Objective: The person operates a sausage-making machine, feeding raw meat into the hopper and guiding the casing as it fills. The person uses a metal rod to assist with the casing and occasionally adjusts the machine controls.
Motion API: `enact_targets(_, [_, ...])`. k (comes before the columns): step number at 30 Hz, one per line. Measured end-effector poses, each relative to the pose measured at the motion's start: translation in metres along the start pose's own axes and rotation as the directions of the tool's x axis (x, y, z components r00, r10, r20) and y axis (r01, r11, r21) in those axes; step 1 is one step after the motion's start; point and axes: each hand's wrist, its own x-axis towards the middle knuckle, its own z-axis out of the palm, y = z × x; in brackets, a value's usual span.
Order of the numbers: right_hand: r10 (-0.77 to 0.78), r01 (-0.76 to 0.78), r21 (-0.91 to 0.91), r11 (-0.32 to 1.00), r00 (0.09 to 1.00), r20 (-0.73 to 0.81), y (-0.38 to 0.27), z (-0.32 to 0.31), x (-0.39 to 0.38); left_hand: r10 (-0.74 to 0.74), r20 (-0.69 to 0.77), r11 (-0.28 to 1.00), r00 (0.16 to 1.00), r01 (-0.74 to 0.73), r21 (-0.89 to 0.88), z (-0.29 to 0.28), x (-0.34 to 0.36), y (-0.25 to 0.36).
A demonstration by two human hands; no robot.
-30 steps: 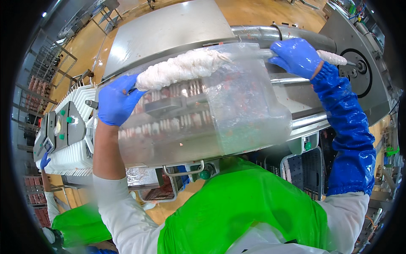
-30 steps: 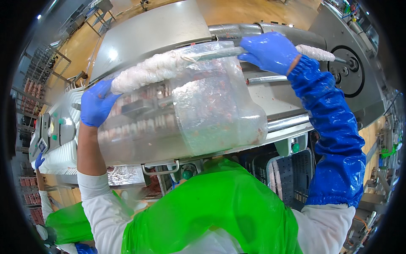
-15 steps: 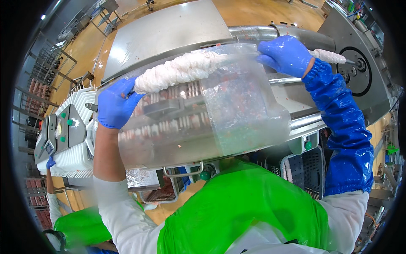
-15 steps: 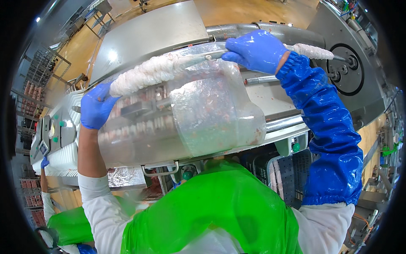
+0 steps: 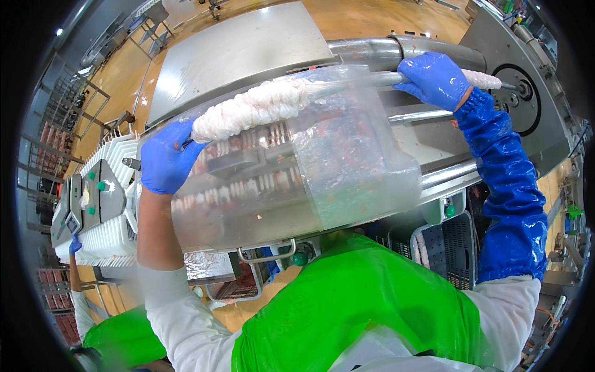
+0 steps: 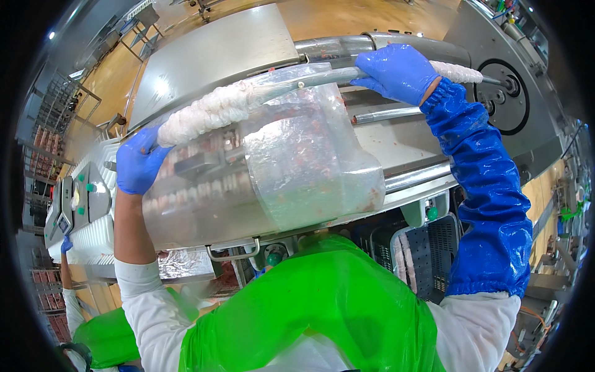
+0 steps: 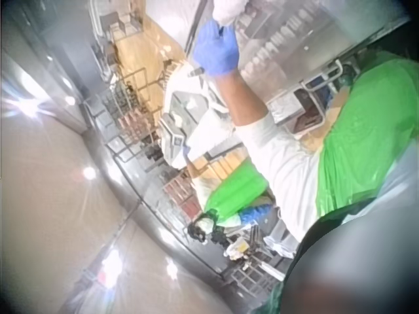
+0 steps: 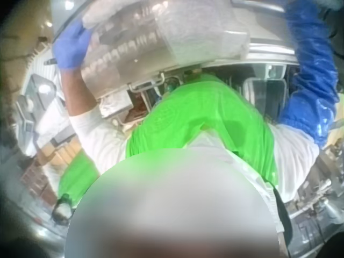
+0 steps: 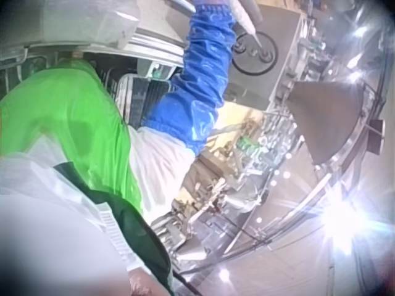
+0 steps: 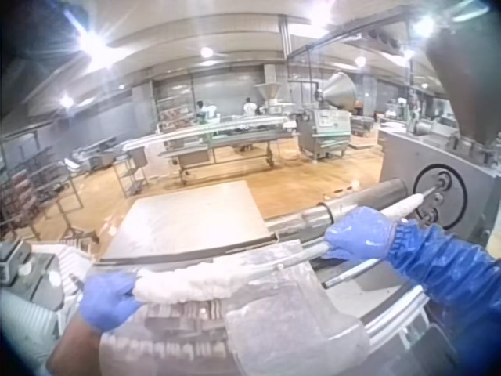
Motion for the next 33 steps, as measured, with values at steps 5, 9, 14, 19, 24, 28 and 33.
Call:
enact_targets(5, [0.019, 0.021, 0.221, 0.975, 0.984, -0.175, -0.027, -0.006, 0.010, -0.106, 0.086, 0.994, 0.991, 0.106, -0.001, -0.005, 0.002, 0.004])
enact_targets(9, [-0.043, 0.090, 0.360, 0.929, 0.990, -0.136, -0.060, -0.007, 0.051, -0.102, 0.087, 0.995, 0.991, 0.103, -0.002, -0.005, -0.001, 0.001])
enact_targets(14, [-0.034, 0.029, 0.187, 0.982, 0.999, 0.026, -0.033, -0.007, 0.035, -0.067, 0.072, 0.997, 0.995, 0.064, 0.033, -0.005, 0.001, 0.001])
enact_targets(19, [0.010, -0.012, 0.208, 0.978, 1.000, 0.008, 0.004, -0.009, 0.002, -0.039, 0.045, 0.999, 0.998, 0.038, 0.034, -0.003, 0.001, 0.003])
enact_targets(24, [0.077, -0.015, 0.302, 0.953, 0.978, -0.194, -0.034, -0.007, 0.008, -0.061, 0.040, 0.997, 0.997, 0.059, 0.039, -0.001, 0.003, 0.006])
enact_targets(28, [-0.014, 0.056, 0.218, 0.974, 0.982, -0.191, -0.073, -0.006, 0.049, -0.088, 0.044, 0.993, 0.995, 0.085, 0.084, -0.003, -0.001, 0.002])
enact_targets(33, [0.071, -0.072, 0.009, 0.997, 0.995, 0.067, -0.021, -0.013, 0.013, -0.014, -0.001, 0.997, 1.000, 0.014, 0.073, -0.001, -0.002, -0.001])
